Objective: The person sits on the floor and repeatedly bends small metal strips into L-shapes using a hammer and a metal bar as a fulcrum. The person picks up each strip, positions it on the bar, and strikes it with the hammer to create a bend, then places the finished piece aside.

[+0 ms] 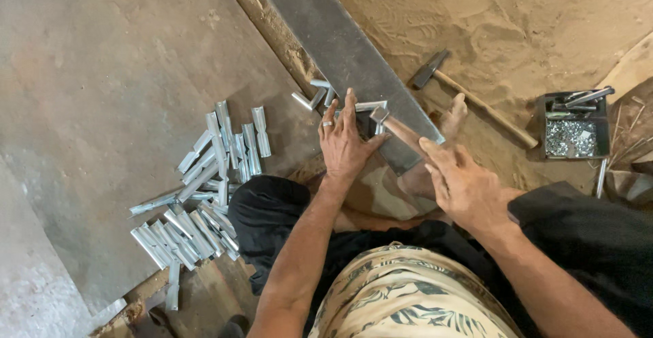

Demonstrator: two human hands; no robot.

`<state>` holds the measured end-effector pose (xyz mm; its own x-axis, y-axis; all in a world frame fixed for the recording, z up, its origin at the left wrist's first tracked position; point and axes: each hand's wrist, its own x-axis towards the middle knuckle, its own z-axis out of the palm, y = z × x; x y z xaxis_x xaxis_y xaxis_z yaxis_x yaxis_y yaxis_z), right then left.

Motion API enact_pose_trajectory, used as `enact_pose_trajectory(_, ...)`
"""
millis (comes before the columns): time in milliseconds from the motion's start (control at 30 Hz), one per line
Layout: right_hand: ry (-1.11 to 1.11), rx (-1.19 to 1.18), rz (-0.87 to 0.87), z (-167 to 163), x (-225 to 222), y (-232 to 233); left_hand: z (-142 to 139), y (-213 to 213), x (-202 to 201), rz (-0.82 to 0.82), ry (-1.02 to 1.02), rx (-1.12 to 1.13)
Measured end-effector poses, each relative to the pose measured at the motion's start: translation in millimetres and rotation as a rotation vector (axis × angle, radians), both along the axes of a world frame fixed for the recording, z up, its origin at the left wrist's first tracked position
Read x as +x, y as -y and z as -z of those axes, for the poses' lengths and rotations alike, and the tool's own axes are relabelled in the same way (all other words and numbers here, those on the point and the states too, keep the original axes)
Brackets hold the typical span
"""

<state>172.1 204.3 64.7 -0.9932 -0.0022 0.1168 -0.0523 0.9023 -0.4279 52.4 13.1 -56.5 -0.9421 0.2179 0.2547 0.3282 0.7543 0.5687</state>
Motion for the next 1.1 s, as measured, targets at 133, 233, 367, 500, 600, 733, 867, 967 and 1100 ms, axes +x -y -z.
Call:
enact_pose_trajectory(133,-0.265,-0.205,-0.025,-6.1,1.3,-6.1,-10.5,8.7,7.4,0.027,0.008,-0.043)
enact_pose_trajectory(233,-0.221,-0.231,-0.03,9.7,-4.7,-6.8,-17.2,16.4,13.8,0.024,0.059,-0.077)
enact_pose_trajectory(367,-0.105,-0.38,0.032,50.8,-8.6,-8.3,-19.6,36.4,9.7,-0.05,0.112,-0.082)
enact_pose_trajectory(500,0.062,-0.729,0.106,89.2,10.2,-17.6,-8.6,81.3,-23.7,-0.125,0.122,-0.097)
enact_pose_trajectory(600,0.415,-0.914,0.326,111.8,22.5,-22.5,6.2,128.7,-57.1,-0.397,0.256,-0.332)
enact_pose_trajectory(733,0.4,-0.944,0.338,123.1,28.0,-24.6,18.6,172.0,-62.8,-0.557,0.464,-0.655)
enact_pose_trajectory(867,0.454,-1.014,0.36,115.6,24.7,-21.1,14.1,182.6,-56.8,-0.601,0.372,-0.585)
enact_pose_trajectory(967,0.522,-1.115,0.368,103.7,30.2,-23.4,8.6,187.9,-56.7,-0.697,0.294,-0.488)
enact_pose_trajectory(1100,0.727,-1.255,0.495,90.1,54.0,-36.6,3.2,218.0,-52.9,-0.805,0.318,-0.484)
